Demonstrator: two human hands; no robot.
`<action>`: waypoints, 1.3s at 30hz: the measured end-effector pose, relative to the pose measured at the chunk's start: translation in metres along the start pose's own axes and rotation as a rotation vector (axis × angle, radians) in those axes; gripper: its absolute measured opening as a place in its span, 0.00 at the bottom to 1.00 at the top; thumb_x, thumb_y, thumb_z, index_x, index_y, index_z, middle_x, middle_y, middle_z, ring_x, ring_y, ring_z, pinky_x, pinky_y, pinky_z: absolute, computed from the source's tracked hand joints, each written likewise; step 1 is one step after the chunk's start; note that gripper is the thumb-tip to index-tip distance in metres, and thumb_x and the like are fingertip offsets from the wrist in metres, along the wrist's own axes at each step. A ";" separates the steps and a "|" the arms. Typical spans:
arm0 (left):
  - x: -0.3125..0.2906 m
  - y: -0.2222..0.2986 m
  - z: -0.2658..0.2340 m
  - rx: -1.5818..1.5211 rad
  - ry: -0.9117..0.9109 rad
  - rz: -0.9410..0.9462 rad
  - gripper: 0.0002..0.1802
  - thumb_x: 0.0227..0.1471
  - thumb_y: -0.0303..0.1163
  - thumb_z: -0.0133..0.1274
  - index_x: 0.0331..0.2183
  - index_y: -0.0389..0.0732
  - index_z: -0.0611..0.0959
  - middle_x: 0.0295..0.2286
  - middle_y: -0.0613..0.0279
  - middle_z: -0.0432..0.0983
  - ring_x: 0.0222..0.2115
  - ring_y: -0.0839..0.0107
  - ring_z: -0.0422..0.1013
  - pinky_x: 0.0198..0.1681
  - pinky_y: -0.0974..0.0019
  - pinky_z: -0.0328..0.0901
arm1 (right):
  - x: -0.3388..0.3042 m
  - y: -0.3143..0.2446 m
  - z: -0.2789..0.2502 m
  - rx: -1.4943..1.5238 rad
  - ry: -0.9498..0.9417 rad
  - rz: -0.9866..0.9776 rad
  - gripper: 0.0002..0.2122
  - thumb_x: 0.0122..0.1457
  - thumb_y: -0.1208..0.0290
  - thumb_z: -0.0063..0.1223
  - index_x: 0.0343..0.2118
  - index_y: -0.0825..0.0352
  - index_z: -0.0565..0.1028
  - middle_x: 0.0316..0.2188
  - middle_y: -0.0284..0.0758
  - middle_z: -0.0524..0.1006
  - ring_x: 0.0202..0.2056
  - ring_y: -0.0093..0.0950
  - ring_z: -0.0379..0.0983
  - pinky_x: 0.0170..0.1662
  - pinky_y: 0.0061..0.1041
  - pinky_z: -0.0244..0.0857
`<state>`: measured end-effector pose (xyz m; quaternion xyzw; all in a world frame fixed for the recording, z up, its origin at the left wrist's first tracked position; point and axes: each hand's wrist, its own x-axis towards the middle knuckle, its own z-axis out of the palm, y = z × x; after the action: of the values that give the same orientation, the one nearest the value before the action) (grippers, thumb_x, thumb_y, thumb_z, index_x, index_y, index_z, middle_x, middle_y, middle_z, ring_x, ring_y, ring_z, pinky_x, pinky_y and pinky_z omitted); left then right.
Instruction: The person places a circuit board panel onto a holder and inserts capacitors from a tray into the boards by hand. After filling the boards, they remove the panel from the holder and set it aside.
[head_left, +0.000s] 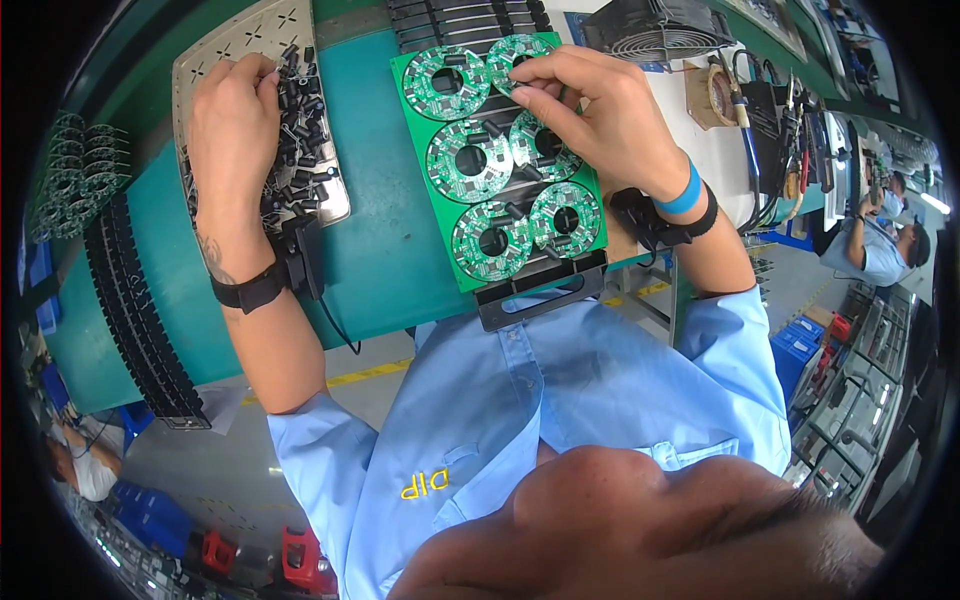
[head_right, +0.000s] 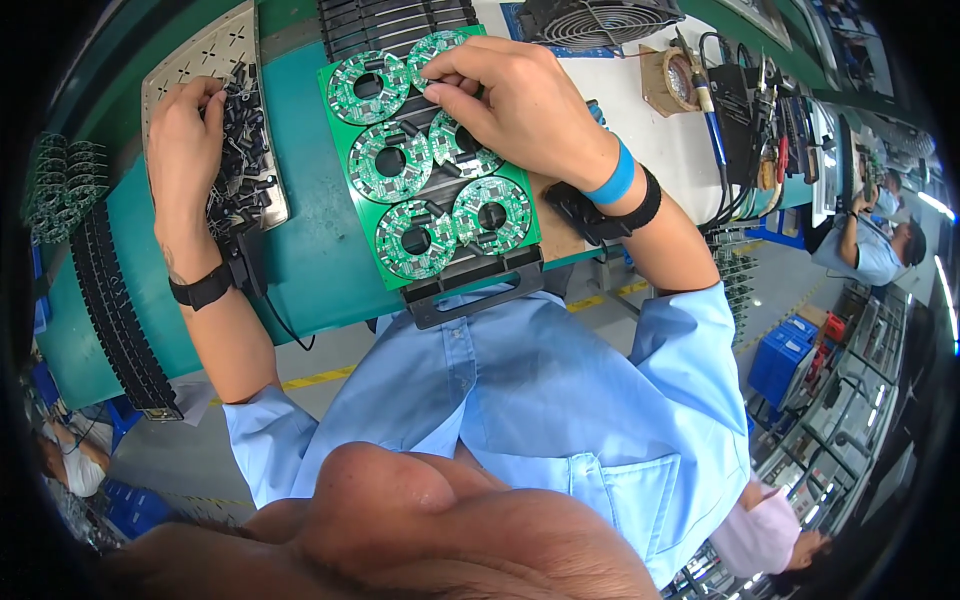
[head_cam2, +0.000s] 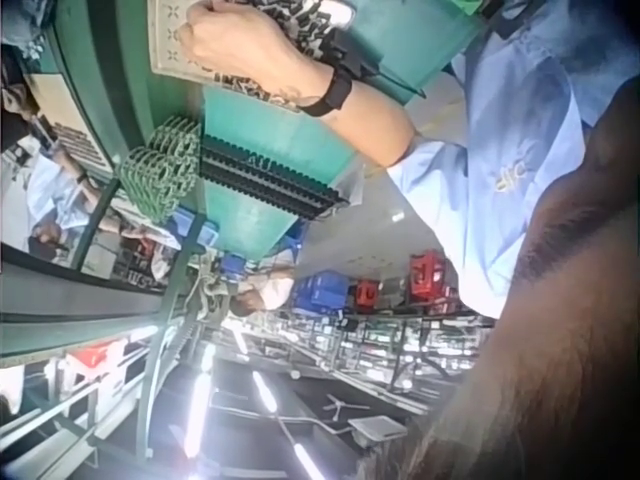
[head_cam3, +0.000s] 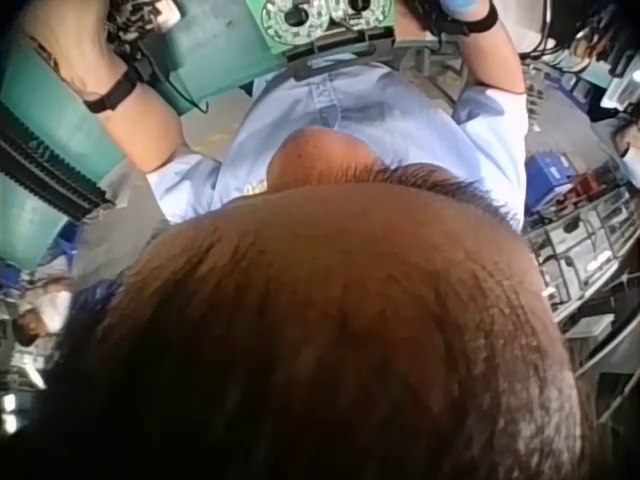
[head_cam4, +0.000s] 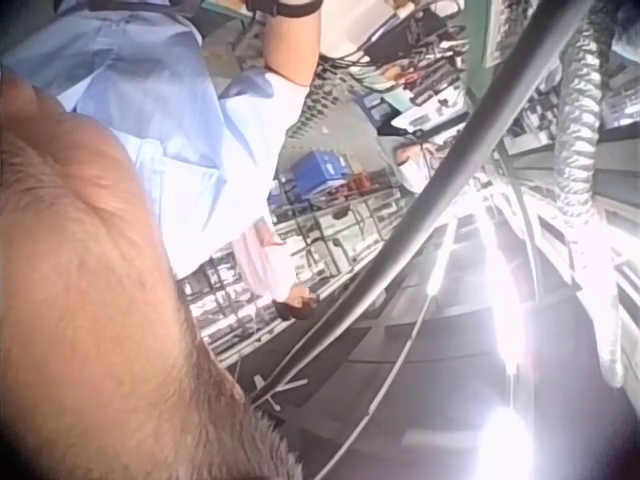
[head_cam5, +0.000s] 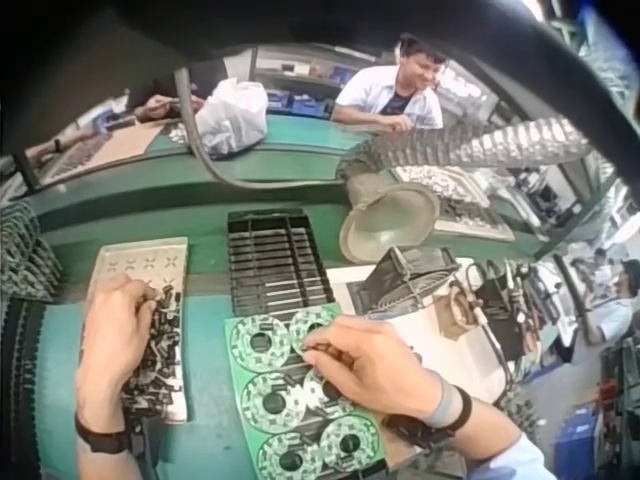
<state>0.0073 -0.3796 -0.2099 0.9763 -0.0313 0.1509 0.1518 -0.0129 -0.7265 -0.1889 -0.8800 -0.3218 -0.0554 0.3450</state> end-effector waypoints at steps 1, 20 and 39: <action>0.000 0.000 0.000 0.007 -0.006 0.004 0.07 0.60 0.30 0.57 0.39 0.38 0.86 0.37 0.48 0.82 0.41 0.44 0.77 0.44 0.47 0.71 | 0.000 0.000 0.000 0.000 -0.001 -0.001 0.08 0.61 0.76 0.67 0.43 0.67 0.84 0.31 0.34 0.81 0.26 0.22 0.74 0.30 0.22 0.69; 0.003 -0.005 0.003 -0.009 0.090 -0.035 0.08 0.64 0.32 0.53 0.41 0.39 0.79 0.33 0.41 0.82 0.36 0.38 0.76 0.39 0.41 0.70 | 0.005 -0.003 0.007 -0.124 -0.006 -0.118 0.08 0.58 0.76 0.68 0.40 0.68 0.83 0.27 0.36 0.77 0.28 0.32 0.77 0.31 0.29 0.71; 0.003 0.016 -0.014 -0.238 0.220 0.046 0.08 0.56 0.28 0.66 0.38 0.36 0.86 0.34 0.50 0.84 0.33 0.58 0.81 0.38 0.59 0.73 | -0.001 -0.003 -0.005 -0.142 0.072 -0.122 0.12 0.58 0.75 0.67 0.45 0.67 0.83 0.28 0.37 0.75 0.31 0.35 0.73 0.35 0.35 0.70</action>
<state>0.0041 -0.3909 -0.1921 0.9280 -0.0543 0.2557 0.2656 -0.0147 -0.7285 -0.1831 -0.8785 -0.3573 -0.1306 0.2891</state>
